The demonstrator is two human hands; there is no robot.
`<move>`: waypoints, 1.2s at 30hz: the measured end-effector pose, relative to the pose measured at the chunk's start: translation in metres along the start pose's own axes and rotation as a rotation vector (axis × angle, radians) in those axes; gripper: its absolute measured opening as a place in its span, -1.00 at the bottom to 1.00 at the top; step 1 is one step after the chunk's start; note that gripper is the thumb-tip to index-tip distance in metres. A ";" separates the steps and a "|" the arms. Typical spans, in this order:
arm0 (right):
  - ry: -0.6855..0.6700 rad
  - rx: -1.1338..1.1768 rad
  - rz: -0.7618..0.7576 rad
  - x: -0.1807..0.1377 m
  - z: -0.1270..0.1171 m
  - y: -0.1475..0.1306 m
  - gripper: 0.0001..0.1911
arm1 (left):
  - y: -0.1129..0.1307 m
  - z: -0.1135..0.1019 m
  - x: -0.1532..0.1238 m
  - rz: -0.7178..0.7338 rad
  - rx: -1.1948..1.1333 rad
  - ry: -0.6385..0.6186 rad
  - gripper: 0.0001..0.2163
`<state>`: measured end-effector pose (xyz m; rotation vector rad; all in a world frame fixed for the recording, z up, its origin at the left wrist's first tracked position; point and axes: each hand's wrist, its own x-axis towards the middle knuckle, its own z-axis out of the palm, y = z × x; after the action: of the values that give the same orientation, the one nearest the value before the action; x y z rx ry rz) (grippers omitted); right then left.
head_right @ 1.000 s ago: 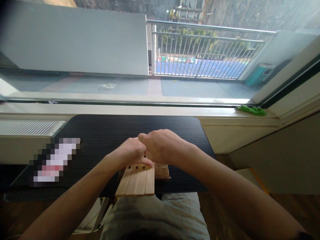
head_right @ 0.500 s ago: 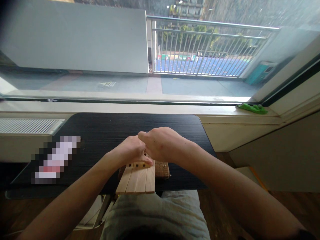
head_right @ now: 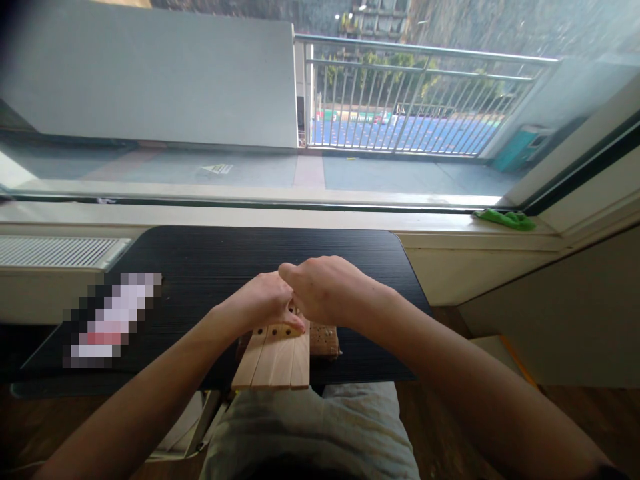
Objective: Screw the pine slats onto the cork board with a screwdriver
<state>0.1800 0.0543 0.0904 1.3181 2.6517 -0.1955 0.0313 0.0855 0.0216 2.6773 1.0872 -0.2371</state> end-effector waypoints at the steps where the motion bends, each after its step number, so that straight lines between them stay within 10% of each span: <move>1: -0.001 -0.001 0.000 0.000 0.000 0.000 -0.83 | 0.000 0.000 0.000 0.002 -0.002 0.000 -0.58; 23: -0.003 -0.016 -0.005 0.002 -0.001 -0.001 -0.84 | 0.001 0.002 0.000 -0.042 0.014 -0.004 -0.54; 36: 0.033 0.019 -0.019 0.000 -0.002 0.000 -0.81 | -0.004 -0.001 -0.075 0.019 -0.497 0.623 -0.85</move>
<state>0.1793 0.0545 0.0922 1.3132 2.6969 -0.2044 -0.0242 0.0388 0.0394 2.3316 1.0806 0.8137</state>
